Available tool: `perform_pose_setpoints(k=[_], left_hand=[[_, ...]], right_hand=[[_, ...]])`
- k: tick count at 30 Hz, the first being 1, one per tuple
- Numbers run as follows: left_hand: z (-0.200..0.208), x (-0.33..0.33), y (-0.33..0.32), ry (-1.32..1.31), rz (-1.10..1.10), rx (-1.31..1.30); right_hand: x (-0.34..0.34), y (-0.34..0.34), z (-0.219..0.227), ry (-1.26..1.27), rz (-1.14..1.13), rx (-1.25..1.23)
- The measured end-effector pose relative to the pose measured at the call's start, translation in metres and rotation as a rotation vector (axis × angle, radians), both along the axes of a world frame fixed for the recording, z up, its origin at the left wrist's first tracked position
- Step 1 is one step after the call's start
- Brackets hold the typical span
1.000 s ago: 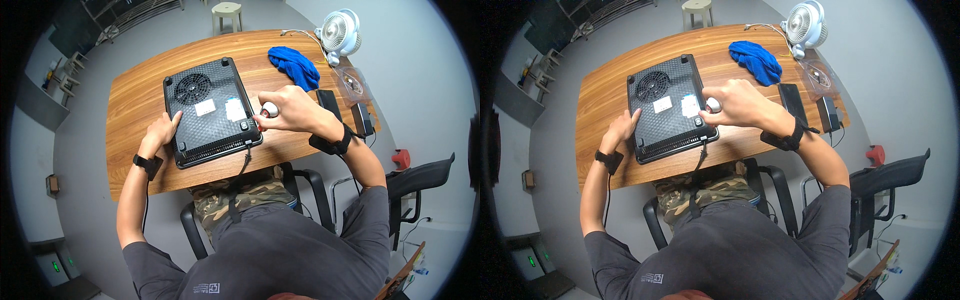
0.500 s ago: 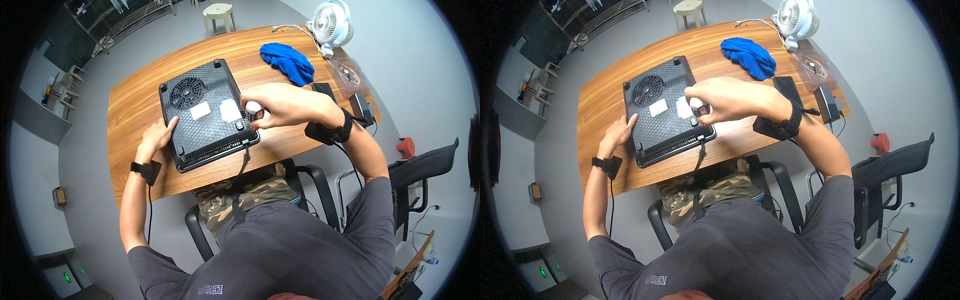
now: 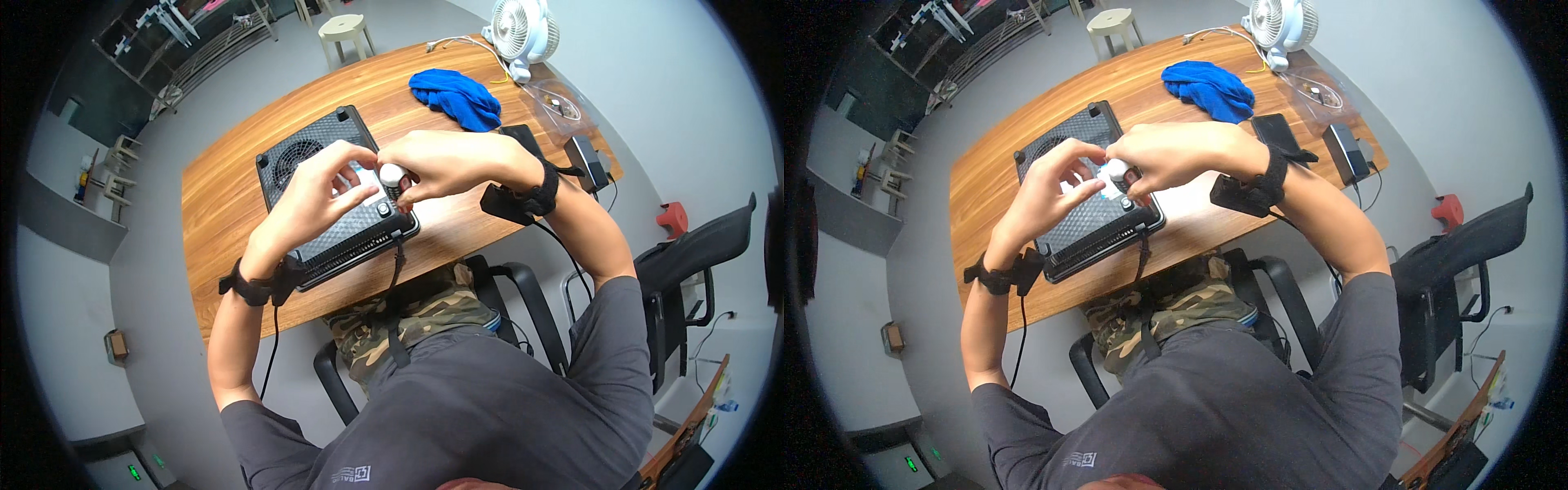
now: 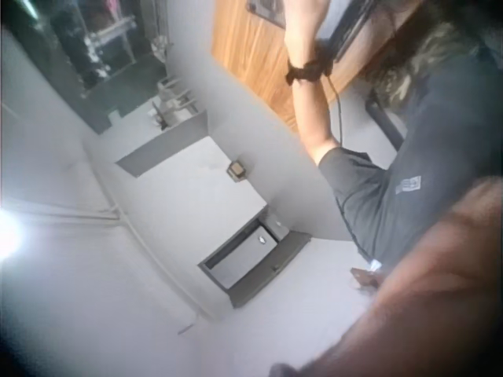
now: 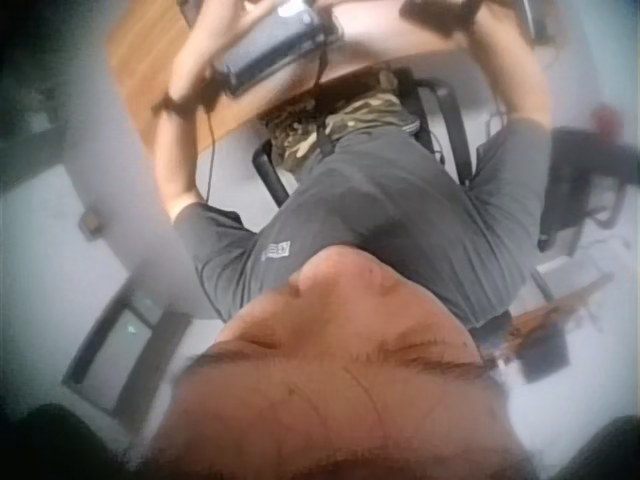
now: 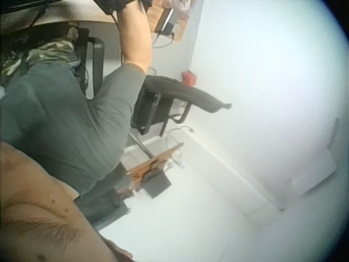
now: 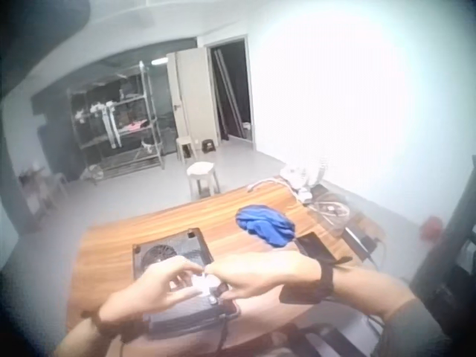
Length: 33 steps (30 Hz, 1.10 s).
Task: The person uses a screwdriver to remove screws from the bottom of a black electronic device. They then lift the bottom cover to reveal the internal components.
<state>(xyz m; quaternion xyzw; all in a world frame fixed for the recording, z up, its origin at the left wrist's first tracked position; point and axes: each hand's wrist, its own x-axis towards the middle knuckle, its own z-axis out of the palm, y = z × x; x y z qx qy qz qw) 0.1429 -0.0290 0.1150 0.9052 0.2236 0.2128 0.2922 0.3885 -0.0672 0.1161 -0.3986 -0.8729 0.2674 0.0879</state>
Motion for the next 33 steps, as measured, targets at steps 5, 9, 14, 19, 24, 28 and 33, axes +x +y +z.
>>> perform_pose_setpoints(k=[5,9,14,19,24,28,33], left_hand=[[-0.006,0.010,0.003,-0.082,-0.035,0.021],[-0.004,0.016,-0.006,-0.056,-0.026,0.075],[0.002,0.020,-0.004,0.013,-0.001,0.126],[0.011,0.024,-0.004,0.039,-0.036,0.132],[0.009,0.025,-0.001,0.038,-0.051,0.181],[0.003,0.028,-0.002,0.031,0.012,0.119],[0.002,0.031,-0.012,0.081,0.162,0.199]], right_hand=[[0.004,0.002,-0.015,0.196,-0.057,-0.045],[-0.001,0.001,-0.036,0.290,-0.028,0.023],[-0.001,0.001,-0.038,0.300,-0.070,0.031],[0.012,0.006,-0.040,0.388,-0.035,-0.197],[0.009,0.002,-0.046,0.407,-0.111,-0.112],[-0.002,-0.012,-0.045,0.478,-0.236,0.083],[0.002,-0.012,-0.047,0.577,-0.256,-0.031]])
